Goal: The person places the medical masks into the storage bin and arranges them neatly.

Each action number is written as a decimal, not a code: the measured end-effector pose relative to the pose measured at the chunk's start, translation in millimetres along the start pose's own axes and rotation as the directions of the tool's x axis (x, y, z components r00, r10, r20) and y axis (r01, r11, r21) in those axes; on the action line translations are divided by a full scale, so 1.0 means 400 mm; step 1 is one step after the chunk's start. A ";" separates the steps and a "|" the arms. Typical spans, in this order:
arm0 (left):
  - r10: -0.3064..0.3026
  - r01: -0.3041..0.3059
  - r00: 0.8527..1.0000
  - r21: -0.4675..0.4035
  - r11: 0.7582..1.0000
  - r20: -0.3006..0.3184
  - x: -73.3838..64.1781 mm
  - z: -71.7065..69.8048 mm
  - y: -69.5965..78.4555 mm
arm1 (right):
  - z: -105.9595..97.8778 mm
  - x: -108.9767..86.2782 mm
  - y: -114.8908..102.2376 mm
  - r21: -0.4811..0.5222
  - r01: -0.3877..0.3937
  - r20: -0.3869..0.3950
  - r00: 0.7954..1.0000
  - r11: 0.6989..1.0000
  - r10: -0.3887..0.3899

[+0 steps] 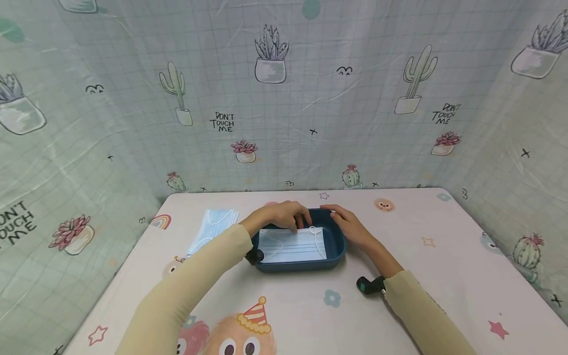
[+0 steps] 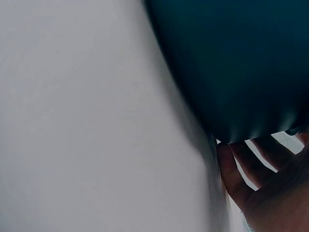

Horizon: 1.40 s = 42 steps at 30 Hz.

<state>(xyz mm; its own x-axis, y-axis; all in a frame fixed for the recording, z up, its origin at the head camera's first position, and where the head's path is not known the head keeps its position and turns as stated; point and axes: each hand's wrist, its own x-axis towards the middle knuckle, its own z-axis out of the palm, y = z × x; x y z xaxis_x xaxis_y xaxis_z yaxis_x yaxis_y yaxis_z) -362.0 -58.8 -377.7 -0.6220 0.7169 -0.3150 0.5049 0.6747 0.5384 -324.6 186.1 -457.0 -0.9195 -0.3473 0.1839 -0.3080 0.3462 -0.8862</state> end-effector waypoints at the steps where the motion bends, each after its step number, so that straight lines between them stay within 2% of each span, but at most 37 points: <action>1: -0.006 0.006 1.000 0.002 1.000 -0.003 -0.003 0.000 -0.002 | 0.001 0.000 0.000 0.000 -0.003 -0.002 1.000 1.000 0.003; 5: -0.016 0.016 0.999 -0.007 1.000 -0.033 -0.019 -0.003 -0.005 | 0.005 -0.001 -0.001 -0.003 -0.016 0.001 1.000 1.000 0.016; 11: 0.020 -0.030 0.990 -0.074 0.997 -0.137 -0.059 -0.016 -0.011 | 0.005 -0.004 -0.001 0.008 -0.030 0.000 1.000 1.000 0.030; 14: 0.014 -0.043 0.978 -0.135 0.990 -0.209 -0.086 -0.022 -0.027 | 0.004 -0.004 -0.003 0.027 -0.042 0.007 0.999 0.999 0.042; 17: -0.002 -0.058 0.955 -0.195 0.979 -0.295 -0.118 -0.025 -0.049 | 0.001 -0.005 -0.004 0.055 -0.046 0.015 0.999 0.997 0.045; 20: -0.018 -0.074 0.926 -0.227 0.971 -0.377 -0.159 -0.023 -0.077 | 0.002 -0.006 0.000 0.077 -0.054 0.030 0.998 0.996 0.052; 23: -0.059 -0.071 0.889 -0.266 0.961 -0.453 -0.207 -0.014 -0.108 | 0.002 -0.009 0.002 0.087 -0.070 0.052 0.996 0.994 0.066; 26: -0.102 -0.094 0.843 -0.332 0.939 -0.527 -0.258 -0.005 -0.132 | -0.004 -0.013 -0.003 0.090 -0.094 0.078 0.993 0.992 0.087; 31: -0.133 -0.184 0.760 -0.407 0.895 -0.637 -0.326 0.016 -0.160 | -0.017 -0.018 0.004 0.106 -0.114 0.102 0.989 0.988 0.103; 34: -0.179 -0.193 0.722 -0.442 0.876 -0.669 -0.352 0.034 -0.178 | -0.018 -0.017 0.008 0.113 -0.115 0.095 0.990 0.987 0.104; 40: -0.321 -0.154 0.639 -0.525 0.837 -0.699 -0.380 0.070 -0.232 | -0.006 -0.011 0.004 0.096 -0.071 0.038 0.997 0.993 0.068; 42: -0.366 -0.140 0.618 -0.555 0.820 -0.695 -0.388 0.078 -0.252 | -0.002 -0.010 0.000 0.089 -0.060 0.014 0.998 0.994 0.059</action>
<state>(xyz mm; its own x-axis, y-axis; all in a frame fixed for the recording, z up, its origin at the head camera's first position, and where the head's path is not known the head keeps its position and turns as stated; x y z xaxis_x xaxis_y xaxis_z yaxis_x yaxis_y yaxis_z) -297.5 -232.6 -407.5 -0.9856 0.0741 0.1517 0.1683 0.3554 0.9194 -321.3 188.2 -457.5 -0.9326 -0.3383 0.1258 -0.2296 0.2869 -0.9300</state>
